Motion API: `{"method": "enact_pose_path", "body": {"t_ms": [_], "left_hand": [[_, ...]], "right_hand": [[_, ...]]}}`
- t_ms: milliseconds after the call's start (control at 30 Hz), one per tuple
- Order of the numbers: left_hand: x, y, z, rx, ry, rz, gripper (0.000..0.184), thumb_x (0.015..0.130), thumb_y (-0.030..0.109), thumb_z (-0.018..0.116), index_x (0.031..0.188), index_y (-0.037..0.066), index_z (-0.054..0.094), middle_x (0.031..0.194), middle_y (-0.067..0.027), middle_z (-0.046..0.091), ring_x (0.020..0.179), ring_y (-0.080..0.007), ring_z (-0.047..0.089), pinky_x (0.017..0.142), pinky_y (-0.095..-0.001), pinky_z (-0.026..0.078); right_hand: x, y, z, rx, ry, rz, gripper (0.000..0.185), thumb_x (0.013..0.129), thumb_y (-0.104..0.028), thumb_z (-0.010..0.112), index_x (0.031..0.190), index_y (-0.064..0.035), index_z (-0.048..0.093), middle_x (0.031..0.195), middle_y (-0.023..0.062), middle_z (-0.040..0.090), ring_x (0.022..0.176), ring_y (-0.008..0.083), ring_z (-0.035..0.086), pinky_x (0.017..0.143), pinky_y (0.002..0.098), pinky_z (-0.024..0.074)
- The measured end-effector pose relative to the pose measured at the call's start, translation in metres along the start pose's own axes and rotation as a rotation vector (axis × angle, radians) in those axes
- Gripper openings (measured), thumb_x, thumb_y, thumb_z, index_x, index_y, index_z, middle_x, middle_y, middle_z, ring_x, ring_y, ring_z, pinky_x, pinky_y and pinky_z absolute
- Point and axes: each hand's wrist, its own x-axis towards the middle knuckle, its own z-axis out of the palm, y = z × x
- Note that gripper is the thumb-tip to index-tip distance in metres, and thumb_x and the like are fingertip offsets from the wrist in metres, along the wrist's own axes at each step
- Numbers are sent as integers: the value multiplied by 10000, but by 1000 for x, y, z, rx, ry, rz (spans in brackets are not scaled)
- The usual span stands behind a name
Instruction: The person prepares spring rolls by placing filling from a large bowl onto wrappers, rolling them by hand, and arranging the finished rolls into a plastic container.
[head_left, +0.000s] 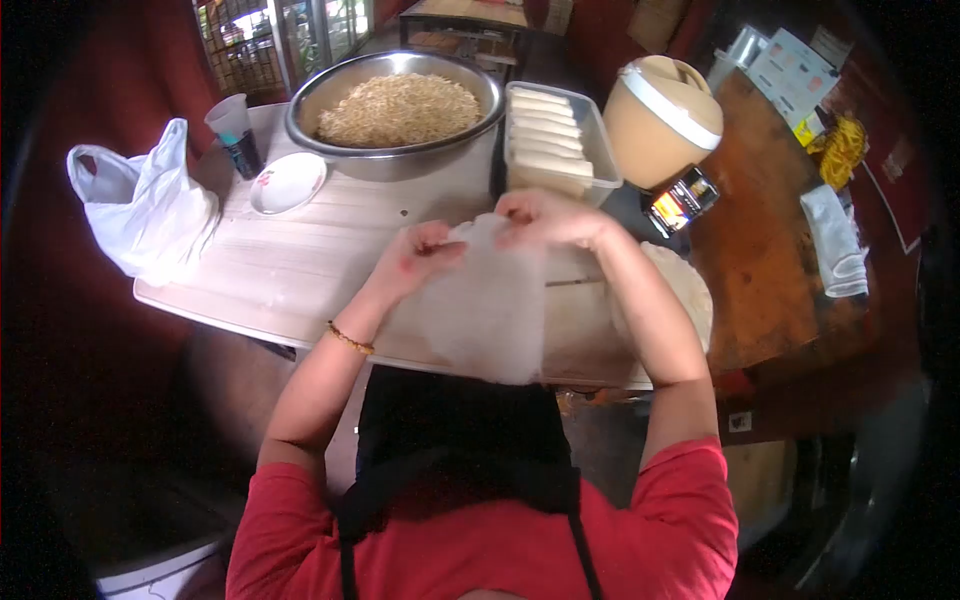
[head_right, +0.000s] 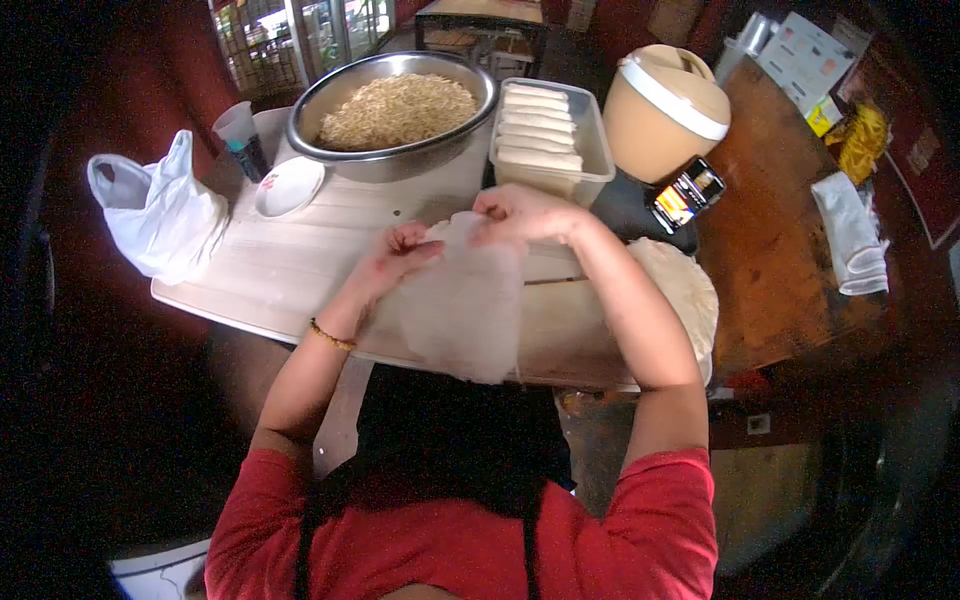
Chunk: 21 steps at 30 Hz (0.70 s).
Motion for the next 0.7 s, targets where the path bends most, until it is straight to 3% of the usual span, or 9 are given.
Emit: {"method": "enact_pose_path", "body": {"t_ms": [67, 167, 267, 367, 467, 533, 567, 633, 700], "left_hand": [[-9, -34, -37, 56, 77, -5, 80, 872, 105, 674, 880, 27, 657, 788, 25, 642, 692, -24, 530, 614, -200, 427], [-26, -46, -74, 317, 206, -21, 82, 874, 87, 670, 825, 28, 641, 732, 52, 584, 629, -13, 462, 539, -210, 377], [-30, -34, -92, 244, 306, -39, 98, 876, 75, 667, 800, 26, 629, 698, 66, 534, 608, -11, 409, 514, -219, 343], [-15, -23, -104, 176, 254, 18, 61, 880, 64, 660, 836, 25, 642, 721, 62, 576, 618, -9, 451, 523, -211, 367], [0, -17, -108, 376, 334, -84, 54, 874, 60, 656, 905, 15, 656, 786, 12, 658, 675, -37, 563, 592, -215, 450], [6, -30, -110, 450, 510, 173, 130, 864, 54, 650, 982, 1, 654, 863, -39, 699, 772, -90, 647, 675, -238, 503], [6, -33, -109, 444, 502, 169, 130, 864, 54, 650, 982, 1, 654, 863, -39, 699, 772, -90, 647, 675, -238, 503], [-2, -21, -102, 548, 568, 110, 174, 857, 40, 638, 1027, 0, 646, 892, -70, 702, 834, -133, 668, 729, -262, 518], [-12, -18, -95, 519, 506, 118, 196, 860, 34, 628, 1055, 23, 646, 927, -85, 698, 829, -143, 662, 737, -274, 518]], "right_hand": [[19, 29, 14, 100, -70, 77, 269, 783, -232, 749, 868, -9, 627, 678, -8, 569, 621, 68, 481, 543, 252, 389], [39, 50, 24, -215, -169, 60, 300, 727, -195, 780, 893, 3, 628, 706, 26, 610, 651, 85, 535, 569, 256, 424], [53, 56, 26, -74, -66, 25, 298, 701, -148, 779, 907, 11, 632, 747, 69, 654, 687, 116, 596, 606, 283, 465], [76, 60, 17, -232, 85, -67, 304, 701, -126, 771, 932, 14, 632, 760, 100, 668, 713, 172, 633, 659, 313, 490], [82, 66, 13, -187, 320, -55, 301, 706, -143, 773, 930, -4, 629, 826, 122, 679, 774, 232, 647, 713, 332, 496], [64, 50, 15, -356, 469, -128, 332, 712, -195, 781, 940, -22, 614, 883, 135, 663, 837, 272, 637, 738, 347, 489], [49, 41, 15, -355, 472, -118, 332, 712, -195, 781, 940, -22, 614, 883, 135, 663, 837, 272, 637, 738, 347, 489], [10, 21, 16, -582, 224, -80, 293, 738, -220, 764, 878, -31, 590, 833, 100, 586, 797, 233, 578, 716, 341, 475], [-26, 27, 20, -542, -10, -87, 302, 731, -246, 765, 855, -40, 582, 835, 112, 580, 786, 261, 576, 711, 360, 471]]}}
